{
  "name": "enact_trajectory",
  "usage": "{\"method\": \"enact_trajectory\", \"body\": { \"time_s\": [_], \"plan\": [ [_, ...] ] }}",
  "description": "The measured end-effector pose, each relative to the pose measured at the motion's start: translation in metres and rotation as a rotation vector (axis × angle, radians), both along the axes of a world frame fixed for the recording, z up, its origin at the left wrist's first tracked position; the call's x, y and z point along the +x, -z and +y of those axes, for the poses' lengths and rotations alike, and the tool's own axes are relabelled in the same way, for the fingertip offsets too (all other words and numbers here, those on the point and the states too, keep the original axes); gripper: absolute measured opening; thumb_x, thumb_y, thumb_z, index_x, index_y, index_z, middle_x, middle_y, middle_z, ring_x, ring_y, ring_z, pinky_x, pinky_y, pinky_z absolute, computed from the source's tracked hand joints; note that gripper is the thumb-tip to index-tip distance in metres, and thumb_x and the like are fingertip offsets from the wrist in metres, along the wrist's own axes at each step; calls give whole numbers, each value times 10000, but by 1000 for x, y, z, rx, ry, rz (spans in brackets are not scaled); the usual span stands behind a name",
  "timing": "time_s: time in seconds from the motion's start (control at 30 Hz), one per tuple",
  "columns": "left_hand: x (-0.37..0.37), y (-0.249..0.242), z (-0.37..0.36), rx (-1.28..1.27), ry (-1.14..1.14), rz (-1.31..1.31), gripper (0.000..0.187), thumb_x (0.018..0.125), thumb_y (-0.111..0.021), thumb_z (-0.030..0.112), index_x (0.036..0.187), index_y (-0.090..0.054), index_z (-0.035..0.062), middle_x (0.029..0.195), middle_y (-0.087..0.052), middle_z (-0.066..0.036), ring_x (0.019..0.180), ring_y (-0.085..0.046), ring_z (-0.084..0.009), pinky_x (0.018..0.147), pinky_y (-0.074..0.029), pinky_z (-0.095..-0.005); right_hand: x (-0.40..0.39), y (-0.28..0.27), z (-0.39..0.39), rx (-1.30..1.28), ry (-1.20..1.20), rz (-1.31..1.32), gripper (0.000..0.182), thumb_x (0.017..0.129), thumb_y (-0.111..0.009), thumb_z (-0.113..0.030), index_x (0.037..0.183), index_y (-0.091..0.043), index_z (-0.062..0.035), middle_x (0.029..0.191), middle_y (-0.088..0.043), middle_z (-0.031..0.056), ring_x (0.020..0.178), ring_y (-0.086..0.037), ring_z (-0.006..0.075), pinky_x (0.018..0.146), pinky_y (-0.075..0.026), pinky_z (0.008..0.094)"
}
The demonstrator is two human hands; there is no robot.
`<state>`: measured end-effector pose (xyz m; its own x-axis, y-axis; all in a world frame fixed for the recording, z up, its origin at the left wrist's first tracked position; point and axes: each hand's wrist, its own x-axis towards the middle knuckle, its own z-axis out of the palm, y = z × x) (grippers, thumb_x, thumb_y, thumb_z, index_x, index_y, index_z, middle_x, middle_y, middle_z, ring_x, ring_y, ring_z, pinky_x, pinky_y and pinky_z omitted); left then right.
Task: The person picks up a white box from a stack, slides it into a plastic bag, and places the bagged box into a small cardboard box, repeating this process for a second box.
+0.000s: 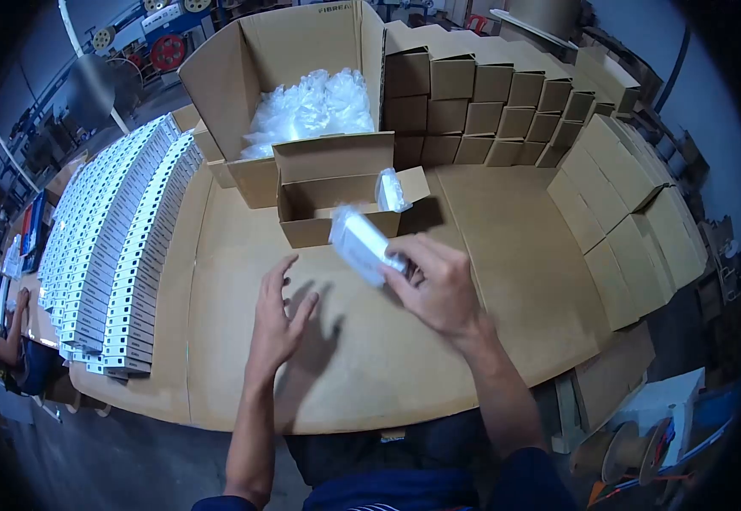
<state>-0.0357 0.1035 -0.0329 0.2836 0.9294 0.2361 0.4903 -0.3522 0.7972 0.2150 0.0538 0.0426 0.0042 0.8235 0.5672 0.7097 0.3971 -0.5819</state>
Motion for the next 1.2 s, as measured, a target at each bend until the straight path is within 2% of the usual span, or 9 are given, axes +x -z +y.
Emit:
{"method": "enact_trajectory", "body": {
  "time_s": [0.07,0.27,0.3,0.4,0.43,0.57,0.83,0.93,1.2],
  "plan": [
    [0,7,19,147,-28,113,680,938,-696,159,1549,-397,173,1456,-445,-226,1293,-507,-433,1083,-452,-504,-1,2,23,209,129,28,187,813,-806,-13,960,-694,16,850,-692,113,648,-679,159,516,-530,263],
    [9,6,59,191,-97,402,812,935,-699,163,1620,-271,246,1459,-408,-258,1218,-539,-483,1019,-500,-524,-9,17,92,364,292,87,186,860,-775,-20,998,-664,36,889,-683,117,663,-690,198,492,-539,292],
    [10,14,64,244,-106,428,833,924,-708,159,1622,-259,231,1459,-404,-264,1181,-557,-488,994,-513,-530,-6,22,98,252,316,57,189,865,-765,-41,1009,-662,26,902,-686,144,697,-697,279,563,-568,361],
    [12,24,69,334,-146,485,862,878,-752,190,1609,-297,228,1435,-438,-237,1102,-592,-435,830,-594,-486,-1,47,118,291,338,-81,234,821,-795,-31,1028,-696,11,879,-695,130,600,-624,176,543,-519,307],
    [13,24,69,318,-138,462,854,875,-757,203,1604,-311,198,1430,-446,-231,1103,-594,-427,796,-603,-486,-2,50,118,222,359,-84,229,818,-783,-43,1025,-698,6,905,-703,162,652,-672,256,609,-531,369],
    [18,12,64,204,-126,521,816,900,-734,190,1598,-315,147,1447,-434,-242,1154,-584,-445,900,-582,-503,-4,44,124,91,459,-212,202,820,-776,-93,961,-680,15,913,-705,183,786,-696,357,695,-534,441],
    [28,12,64,166,-148,511,806,920,-726,253,1588,-312,73,1438,-455,-257,1158,-592,-437,868,-596,-491,8,38,130,50,361,-181,189,818,-756,-89,951,-662,6,905,-695,191,813,-684,370,728,-532,449],
    [32,8,66,123,-157,535,811,918,-727,265,1585,-311,63,1460,-439,-270,1168,-590,-440,867,-598,-486,10,45,135,37,395,-233,180,844,-743,-96,961,-643,-4,934,-689,184,860,-677,408,726,-525,491],
    [37,4,59,154,-162,587,833,910,-733,280,1565,-306,-6,1495,-403,-291,1141,-604,-434,856,-601,-471,-1,78,147,143,520,-307,159,821,-756,-58,908,-633,-7,897,-662,175,844,-663,375,809,-488,490]
  ]
}}
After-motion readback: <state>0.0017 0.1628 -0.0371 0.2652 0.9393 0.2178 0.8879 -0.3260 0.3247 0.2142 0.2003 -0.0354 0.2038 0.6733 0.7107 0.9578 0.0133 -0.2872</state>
